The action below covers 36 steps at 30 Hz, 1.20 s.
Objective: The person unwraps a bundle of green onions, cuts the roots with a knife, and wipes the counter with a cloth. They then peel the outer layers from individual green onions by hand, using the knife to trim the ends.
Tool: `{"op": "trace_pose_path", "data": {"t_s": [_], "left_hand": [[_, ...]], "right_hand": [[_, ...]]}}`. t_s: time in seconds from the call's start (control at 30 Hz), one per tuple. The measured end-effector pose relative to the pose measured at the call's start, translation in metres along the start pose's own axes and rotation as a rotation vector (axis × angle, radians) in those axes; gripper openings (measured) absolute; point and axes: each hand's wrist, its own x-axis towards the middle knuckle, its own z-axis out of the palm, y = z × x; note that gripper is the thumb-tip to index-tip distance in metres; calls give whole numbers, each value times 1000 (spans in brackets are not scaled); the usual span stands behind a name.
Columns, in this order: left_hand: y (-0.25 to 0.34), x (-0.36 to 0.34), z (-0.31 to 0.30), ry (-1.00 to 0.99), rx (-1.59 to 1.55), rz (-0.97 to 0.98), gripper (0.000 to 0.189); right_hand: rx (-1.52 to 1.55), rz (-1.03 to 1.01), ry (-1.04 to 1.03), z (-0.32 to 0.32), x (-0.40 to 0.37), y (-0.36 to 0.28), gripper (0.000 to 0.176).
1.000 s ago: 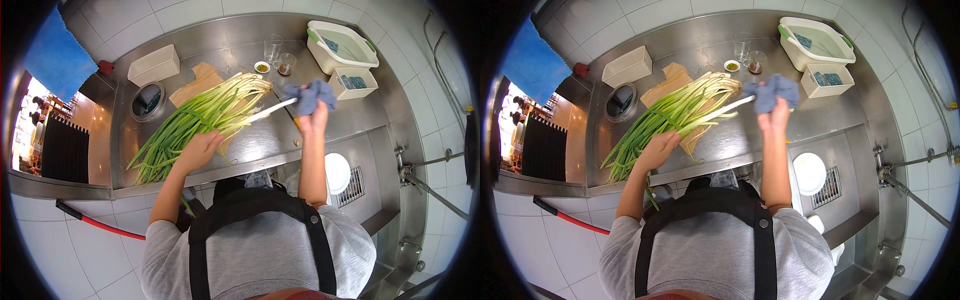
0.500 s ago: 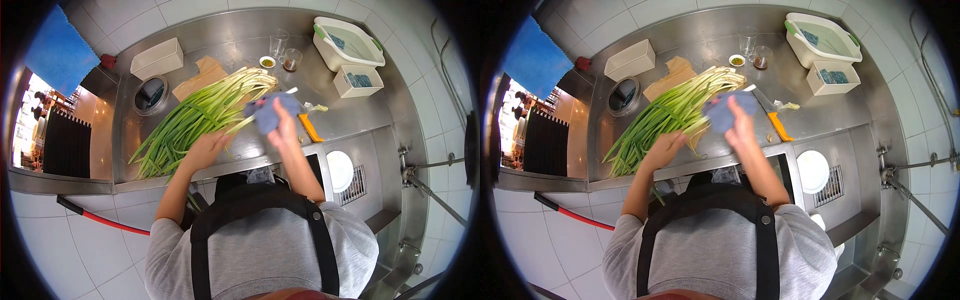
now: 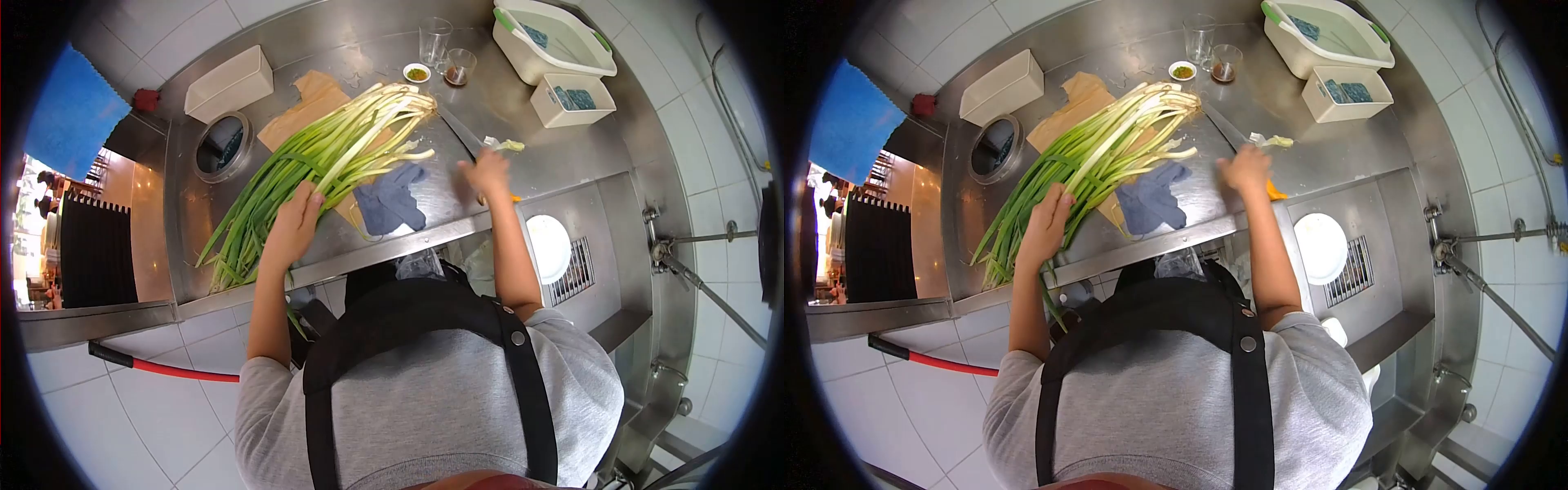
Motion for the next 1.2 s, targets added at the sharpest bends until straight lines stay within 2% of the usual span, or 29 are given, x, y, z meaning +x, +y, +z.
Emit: {"op": "trace_pose_path", "data": {"t_s": [0.03,0.07,0.1,0.13,0.17,0.23,0.27,0.37,0.43,0.5,0.63,0.7,0.77,0.83,0.87,0.97,1.2], "left_hand": [[-2,2,10,-9,-6,-5,16],[-5,4,22,-1,-60,63,16],[-10,7,32,4,-116,130,16],[-17,12,42,-60,-66,119,16],[-16,17,48,-75,-75,114,16],[-11,25,61,-194,-274,50,15],[-9,27,68,-167,-381,38,17],[-9,37,81,-203,-501,17,20],[-10,42,89,-193,-530,49,20],[-11,46,99,-178,-564,74,20],[-11,46,128,-74,-522,142,16],[-4,44,143,-50,-507,189,15],[6,38,156,-21,-283,335,16],[11,31,180,-33,-285,343,18],[8,27,195,-60,-239,354,19],[8,18,220,-118,-163,367,21],[12,15,232,-68,69,418,22]], "right_hand": [[-243,179,98,-14,-6,-3,74],[-249,192,90,-12,-5,4,74],[-281,190,53,-7,-1,14,65],[-314,187,17,-3,4,26,58],[-320,201,9,8,19,43,58],[-377,12,7,21,37,63,50],[-425,-81,-66,12,37,64,48],[-310,-126,-124,6,41,68,43],[-263,-141,-88,-3,37,68,41],[-75,-112,49,-14,33,70,41],[-48,-83,85,-37,4,100,44],[320,127,92,-49,-28,120,47],[412,206,149,-67,-73,119,49],[665,234,232,-62,-113,119,47],[680,222,268,-64,-136,105,43],[679,252,137,-53,-179,88,41],[448,199,-26,-12,-207,68,33]]}}
